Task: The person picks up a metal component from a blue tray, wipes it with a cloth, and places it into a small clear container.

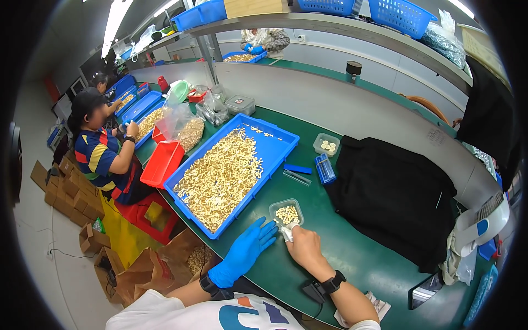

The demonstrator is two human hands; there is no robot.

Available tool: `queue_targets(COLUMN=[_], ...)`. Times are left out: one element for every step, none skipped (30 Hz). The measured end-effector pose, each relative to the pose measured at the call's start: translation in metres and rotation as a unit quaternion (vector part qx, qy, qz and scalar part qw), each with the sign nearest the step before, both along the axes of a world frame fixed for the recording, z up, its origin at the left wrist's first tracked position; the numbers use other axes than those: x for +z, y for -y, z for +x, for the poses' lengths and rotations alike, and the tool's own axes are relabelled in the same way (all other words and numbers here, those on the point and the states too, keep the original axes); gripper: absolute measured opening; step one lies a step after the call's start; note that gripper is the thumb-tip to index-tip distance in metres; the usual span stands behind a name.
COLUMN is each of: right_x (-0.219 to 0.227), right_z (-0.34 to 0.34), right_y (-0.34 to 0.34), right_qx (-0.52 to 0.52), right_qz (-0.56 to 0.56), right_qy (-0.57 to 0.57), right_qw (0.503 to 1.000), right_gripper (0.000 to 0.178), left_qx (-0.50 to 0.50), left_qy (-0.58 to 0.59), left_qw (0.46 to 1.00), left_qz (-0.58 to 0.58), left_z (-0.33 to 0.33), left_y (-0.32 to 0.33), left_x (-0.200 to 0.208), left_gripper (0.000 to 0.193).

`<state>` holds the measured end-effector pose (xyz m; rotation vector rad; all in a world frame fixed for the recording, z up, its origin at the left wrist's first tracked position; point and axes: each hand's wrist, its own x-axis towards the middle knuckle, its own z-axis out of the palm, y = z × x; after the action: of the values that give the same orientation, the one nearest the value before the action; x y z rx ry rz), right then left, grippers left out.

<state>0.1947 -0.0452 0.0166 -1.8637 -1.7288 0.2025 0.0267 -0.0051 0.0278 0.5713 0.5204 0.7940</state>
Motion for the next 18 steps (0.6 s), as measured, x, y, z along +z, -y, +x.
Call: queue_targets(right_x=[0.001, 0.000, 0.000, -0.004, -0.010, -0.016, -0.017, -0.014, -0.012, -0.007, -0.003, -0.003, -0.002, -0.002, -0.002, 0.000, 0.005, 0.010], right_z=[-0.003, -0.005, -0.005, -0.005, -0.003, -0.001, 0.001, 0.001, 0.001, 0.000, -0.001, -0.003, -0.006, -0.008, -0.009, -0.009, -0.009, -0.010], right_y=[0.001, 0.002, 0.003, 0.003, 0.002, 0.001, -0.003, -0.002, 0.000, 0.003, 0.003, 0.003, 0.003, 0.003, 0.003, 0.003, 0.002, 0.001], right_qx=[0.007, 0.012, 0.018, 0.020, 0.015, 0.009, 0.005, 0.006, 0.014, 0.022, 0.029, 0.031, 0.026, 0.021, 0.015, 0.016, 0.017, 0.017], right_qz=[0.010, 0.019, 0.028, 0.028, 0.011, -0.006, -0.020, -0.016, -0.036, -0.056, -0.076, -0.075, 0.001, 0.077, 0.151, 0.150, 0.171, 0.192], right_qy=[-0.045, -0.090, -0.134, -0.135, -0.171, -0.206, -0.240, -0.237, -0.282, -0.325, -0.367, -0.366, -0.324, -0.280, -0.235, -0.235, -0.222, -0.210], right_qw=[0.999, 0.996, 0.990, 0.990, 0.985, 0.978, 0.971, 0.971, 0.959, 0.944, 0.927, 0.927, 0.946, 0.957, 0.960, 0.960, 0.960, 0.959], right_gripper=[0.014, 0.014, 0.014, 0.014, 0.013, 0.013, 0.012, 0.012, 0.012, 0.011, 0.011, 0.011, 0.010, 0.010, 0.010, 0.010, 0.011, 0.011], left_qx=[-0.003, -0.007, -0.011, -0.010, -0.003, 0.004, 0.013, 0.015, -0.018, -0.051, -0.085, -0.083, -0.084, -0.084, -0.085, -0.085, -0.088, -0.091], left_qy=[-0.066, -0.130, -0.193, -0.194, -0.232, -0.270, -0.305, -0.303, -0.290, -0.276, -0.262, -0.261, -0.279, -0.297, -0.315, -0.315, -0.353, -0.391], left_qw=[0.996, 0.982, 0.960, 0.960, 0.942, 0.920, 0.894, 0.894, 0.905, 0.915, 0.923, 0.922, 0.919, 0.916, 0.913, 0.913, 0.895, 0.876], left_qz=[0.068, 0.135, 0.200, 0.201, 0.243, 0.284, 0.327, 0.331, 0.311, 0.291, 0.271, 0.272, 0.264, 0.255, 0.245, 0.244, 0.257, 0.268], left_z=[-0.003, -0.006, -0.007, -0.008, -0.009, -0.009, -0.007, -0.006, -0.004, -0.002, 0.000, 0.000, 0.001, 0.002, 0.003, 0.005, 0.007, 0.010], left_y=[-0.003, -0.007, -0.011, -0.016, -0.023, -0.030, -0.037, -0.039, -0.038, -0.037, -0.039, -0.040, -0.042, -0.044, -0.047, -0.050, -0.055, -0.060], left_x=[0.004, 0.008, 0.011, 0.013, 0.012, 0.010, 0.010, 0.008, 0.004, 0.000, -0.001, -0.001, 0.000, 0.000, 0.001, 0.002, 0.006, 0.008], left_gripper=[0.050, 0.048, 0.045, 0.045, 0.041, 0.037, 0.034, 0.034, 0.032, 0.030, 0.029, 0.029, 0.027, 0.025, 0.024, 0.024, 0.024, 0.024])
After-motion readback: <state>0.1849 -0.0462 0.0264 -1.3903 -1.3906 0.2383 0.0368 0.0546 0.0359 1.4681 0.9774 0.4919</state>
